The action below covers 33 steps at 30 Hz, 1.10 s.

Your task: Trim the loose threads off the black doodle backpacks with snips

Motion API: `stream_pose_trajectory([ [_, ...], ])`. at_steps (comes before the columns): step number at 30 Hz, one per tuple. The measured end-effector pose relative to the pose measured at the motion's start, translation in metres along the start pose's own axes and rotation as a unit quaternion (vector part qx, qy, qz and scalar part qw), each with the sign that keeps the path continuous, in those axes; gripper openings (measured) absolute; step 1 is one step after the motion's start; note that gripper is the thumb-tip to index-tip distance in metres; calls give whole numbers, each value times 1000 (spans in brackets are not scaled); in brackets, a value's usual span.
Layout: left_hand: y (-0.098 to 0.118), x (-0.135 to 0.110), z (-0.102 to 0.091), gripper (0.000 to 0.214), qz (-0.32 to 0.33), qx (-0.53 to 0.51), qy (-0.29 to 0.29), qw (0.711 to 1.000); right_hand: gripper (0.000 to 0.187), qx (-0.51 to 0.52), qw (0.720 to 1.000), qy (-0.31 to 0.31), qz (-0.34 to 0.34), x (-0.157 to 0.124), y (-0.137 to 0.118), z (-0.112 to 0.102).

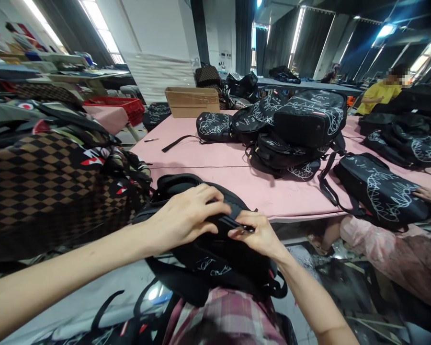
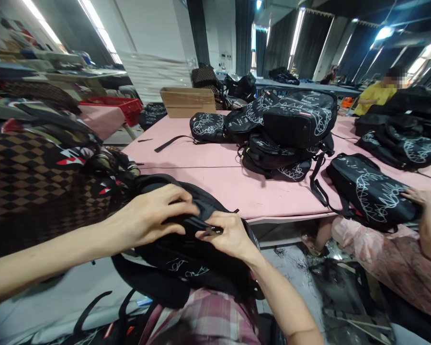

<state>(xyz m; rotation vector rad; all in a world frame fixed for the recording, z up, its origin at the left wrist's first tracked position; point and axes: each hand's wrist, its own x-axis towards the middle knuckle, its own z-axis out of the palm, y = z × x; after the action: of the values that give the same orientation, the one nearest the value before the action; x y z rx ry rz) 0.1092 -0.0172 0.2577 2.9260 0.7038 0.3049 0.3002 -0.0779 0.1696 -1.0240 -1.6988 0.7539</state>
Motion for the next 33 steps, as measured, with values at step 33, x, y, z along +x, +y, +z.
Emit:
stream_pose_trajectory([
  [33, -89, 66, 33, 37, -212, -37, 219, 952, 29, 29, 958, 150, 244, 3, 133, -30],
])
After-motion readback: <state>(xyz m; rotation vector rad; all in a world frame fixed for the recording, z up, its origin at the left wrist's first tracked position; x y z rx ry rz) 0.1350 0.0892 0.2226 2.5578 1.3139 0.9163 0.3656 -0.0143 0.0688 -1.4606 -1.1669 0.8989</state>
